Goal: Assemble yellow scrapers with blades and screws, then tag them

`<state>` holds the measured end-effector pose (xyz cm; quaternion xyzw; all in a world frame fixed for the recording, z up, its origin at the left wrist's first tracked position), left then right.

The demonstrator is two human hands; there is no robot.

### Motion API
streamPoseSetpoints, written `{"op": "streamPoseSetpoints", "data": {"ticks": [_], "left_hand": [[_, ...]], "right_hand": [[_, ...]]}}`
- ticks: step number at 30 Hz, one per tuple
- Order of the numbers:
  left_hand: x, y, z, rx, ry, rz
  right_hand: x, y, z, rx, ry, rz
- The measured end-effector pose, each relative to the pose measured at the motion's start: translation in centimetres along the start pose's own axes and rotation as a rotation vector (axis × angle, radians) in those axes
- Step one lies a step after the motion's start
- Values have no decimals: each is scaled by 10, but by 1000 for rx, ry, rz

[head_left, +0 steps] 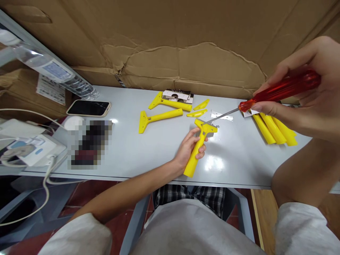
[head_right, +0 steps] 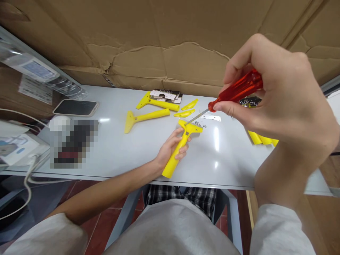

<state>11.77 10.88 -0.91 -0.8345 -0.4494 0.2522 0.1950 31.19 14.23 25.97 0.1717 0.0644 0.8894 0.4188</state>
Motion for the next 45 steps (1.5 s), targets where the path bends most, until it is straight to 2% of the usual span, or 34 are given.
{"op": "streamPoseSetpoints", "data": {"ticks": [6, 10, 16, 20, 21, 25, 28, 30, 33, 36, 40, 45], "left_hand": [[0, -8, -3, -34, -47, -9], [0, -19, -4, -54, -84, -55], [-5, -37, -6, -26, -54, -143], [-16, -48, -7, 100, -35, -211], [-19, -49, -7, 149, -30, -220], [-28, -49, -2, 436, -61, -259], [-29, -56, 4, 806, -105, -320], [-25, -62, 2, 1111, -90, -336], [-14, -68, -3, 1529, -92, -264], [-2, -70, -12, 1832, -112, -180], [9, -66, -21, 2057, -166, -95], [17, -63, -24, 2185, -262, -5]], "right_hand": [[8, 12, -1, -30, -67, 50], [4, 17, -1, 4, -16, 87], [-27, 12, 7, -112, -60, 17], [-53, 1, -11, -155, -32, -3], [-60, 0, -19, -160, -15, 9], [-96, -20, -55, -61, 23, -110], [-127, -40, -76, 14, -57, -213], [-142, -57, -91, 60, -97, -306], [-153, -82, -113, 101, -136, -441], [-153, -105, -132, 78, -174, -571], [-142, -122, -162, 121, -150, -600], [-134, -129, -187, 134, -144, -614]]}}
Point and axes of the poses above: each hand's wrist, its own x-axis towards the middle knuckle, its own z-axis out of the back of the hand, y = z × x, the point moved 7 cm from there along x, towards the middle knuckle, and after that the axes turned 13 degrees about y, right-handed, at the moved point
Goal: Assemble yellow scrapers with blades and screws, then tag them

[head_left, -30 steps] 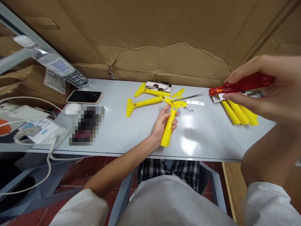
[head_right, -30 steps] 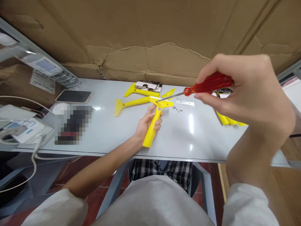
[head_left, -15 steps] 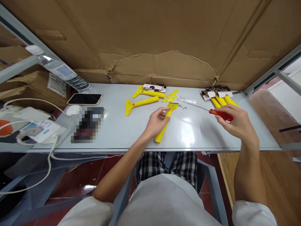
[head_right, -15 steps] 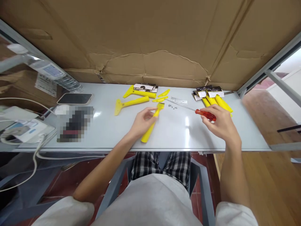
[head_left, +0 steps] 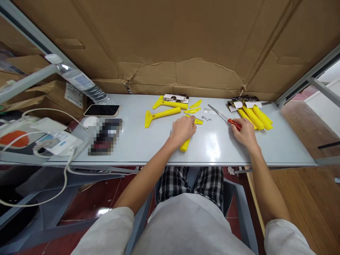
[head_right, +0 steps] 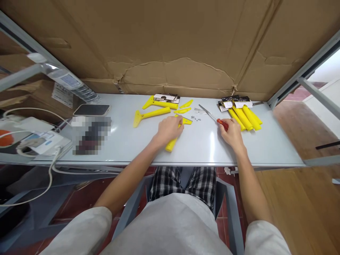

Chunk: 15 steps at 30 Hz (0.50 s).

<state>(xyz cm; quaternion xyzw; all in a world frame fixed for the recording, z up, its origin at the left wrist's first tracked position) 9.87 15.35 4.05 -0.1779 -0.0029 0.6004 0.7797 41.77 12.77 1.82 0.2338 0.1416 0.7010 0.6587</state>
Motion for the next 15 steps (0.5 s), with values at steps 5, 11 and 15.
{"op": "streamPoseSetpoints", "data": {"ticks": [5, 11, 15], "left_hand": [[6, -4, 2, 48, 22, 38], [9, -7, -1, 10, 3, 35], [9, -6, -5, -14, -22, 34]], "right_hand": [[0, 0, -10, -33, -3, -11], [-2, 4, -15, -73, -5, 4], [-4, 8, -16, -117, 6, -9]]}}
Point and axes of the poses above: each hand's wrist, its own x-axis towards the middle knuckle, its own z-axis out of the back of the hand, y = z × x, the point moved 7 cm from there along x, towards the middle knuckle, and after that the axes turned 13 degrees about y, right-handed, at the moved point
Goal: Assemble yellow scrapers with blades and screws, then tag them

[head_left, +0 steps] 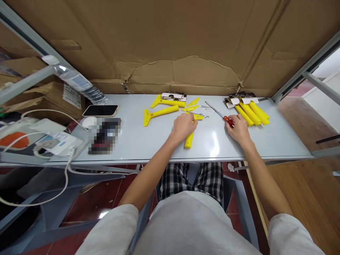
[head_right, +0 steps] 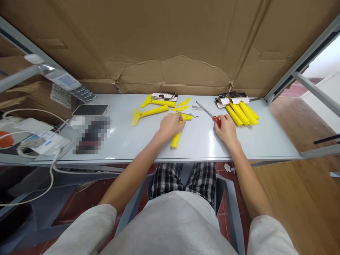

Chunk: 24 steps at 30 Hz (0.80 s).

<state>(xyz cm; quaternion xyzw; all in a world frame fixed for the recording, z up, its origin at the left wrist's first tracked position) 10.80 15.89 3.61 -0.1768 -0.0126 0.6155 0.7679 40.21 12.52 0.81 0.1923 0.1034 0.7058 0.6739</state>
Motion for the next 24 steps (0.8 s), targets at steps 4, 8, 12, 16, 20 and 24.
{"op": "streamPoseSetpoints", "data": {"ticks": [4, 8, 12, 16, 20, 24], "left_hand": [[-4, -2, 1, -15, -2, -29], [-16, 3, 8, -62, -39, -19], [-36, 25, 12, -151, -105, 10], [-60, 51, 8, -201, -188, -15], [-81, 67, -4, -147, -257, -113], [-92, 71, -23, -31, -188, -163]], "right_hand": [[-3, 7, -1, -19, 7, -4], [-9, 12, -2, -59, -34, 1], [-13, 13, -4, -74, -49, 20], [-18, 16, -1, -92, -16, -15], [-35, 44, 6, -123, -89, 30], [-51, 92, -17, 11, -56, 294]]}}
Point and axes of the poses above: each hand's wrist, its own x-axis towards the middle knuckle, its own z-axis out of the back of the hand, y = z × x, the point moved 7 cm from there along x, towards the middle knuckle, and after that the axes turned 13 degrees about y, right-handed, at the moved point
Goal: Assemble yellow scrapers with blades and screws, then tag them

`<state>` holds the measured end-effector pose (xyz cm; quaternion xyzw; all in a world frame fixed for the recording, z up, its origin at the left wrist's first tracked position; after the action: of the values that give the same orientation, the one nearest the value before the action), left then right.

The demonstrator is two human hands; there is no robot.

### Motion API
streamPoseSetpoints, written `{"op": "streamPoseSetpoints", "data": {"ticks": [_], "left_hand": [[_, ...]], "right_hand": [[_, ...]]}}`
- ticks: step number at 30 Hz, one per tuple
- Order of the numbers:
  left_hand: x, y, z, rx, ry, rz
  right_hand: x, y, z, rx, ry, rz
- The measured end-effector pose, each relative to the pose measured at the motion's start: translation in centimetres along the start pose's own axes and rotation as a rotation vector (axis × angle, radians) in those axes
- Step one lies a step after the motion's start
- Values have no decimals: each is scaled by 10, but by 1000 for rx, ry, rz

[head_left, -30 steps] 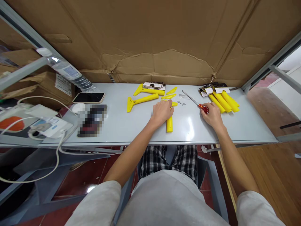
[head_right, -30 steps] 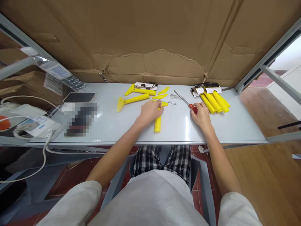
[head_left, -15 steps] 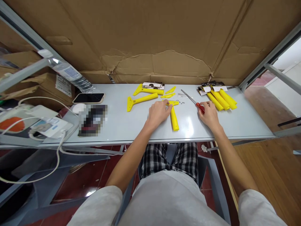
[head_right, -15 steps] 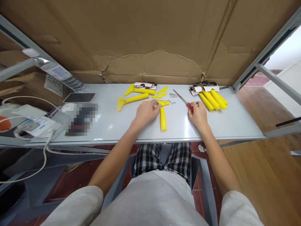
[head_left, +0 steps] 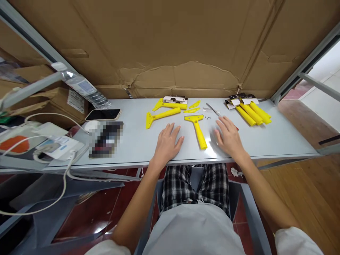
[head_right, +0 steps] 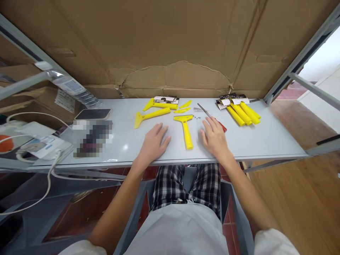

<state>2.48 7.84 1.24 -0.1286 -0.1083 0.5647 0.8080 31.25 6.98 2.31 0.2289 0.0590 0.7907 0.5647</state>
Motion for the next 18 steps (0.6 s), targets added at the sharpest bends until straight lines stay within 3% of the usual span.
{"op": "streamPoseSetpoints", "data": {"ticks": [6, 12, 18], "left_hand": [[-1, -5, -11, 123, 158, -9], [-1, -6, -12, 223, 218, 27], [-3, -8, -11, 273, 207, 24]], "right_hand": [[8, 11, -44, 6, 289, 10], [9, 11, -43, -197, 407, -60], [6, 20, -45, -325, 423, -114]]}}
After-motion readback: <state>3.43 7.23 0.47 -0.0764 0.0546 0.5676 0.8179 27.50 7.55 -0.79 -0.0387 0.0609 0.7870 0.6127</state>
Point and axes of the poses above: each hand's wrist, its own x-axis towards the middle knuckle, its own z-axis out of the back of the hand, y = z × x, the point moved 7 cm from there along x, towards the middle knuckle, and after that the axes turned 13 degrees about y, right-handed, at the moved point
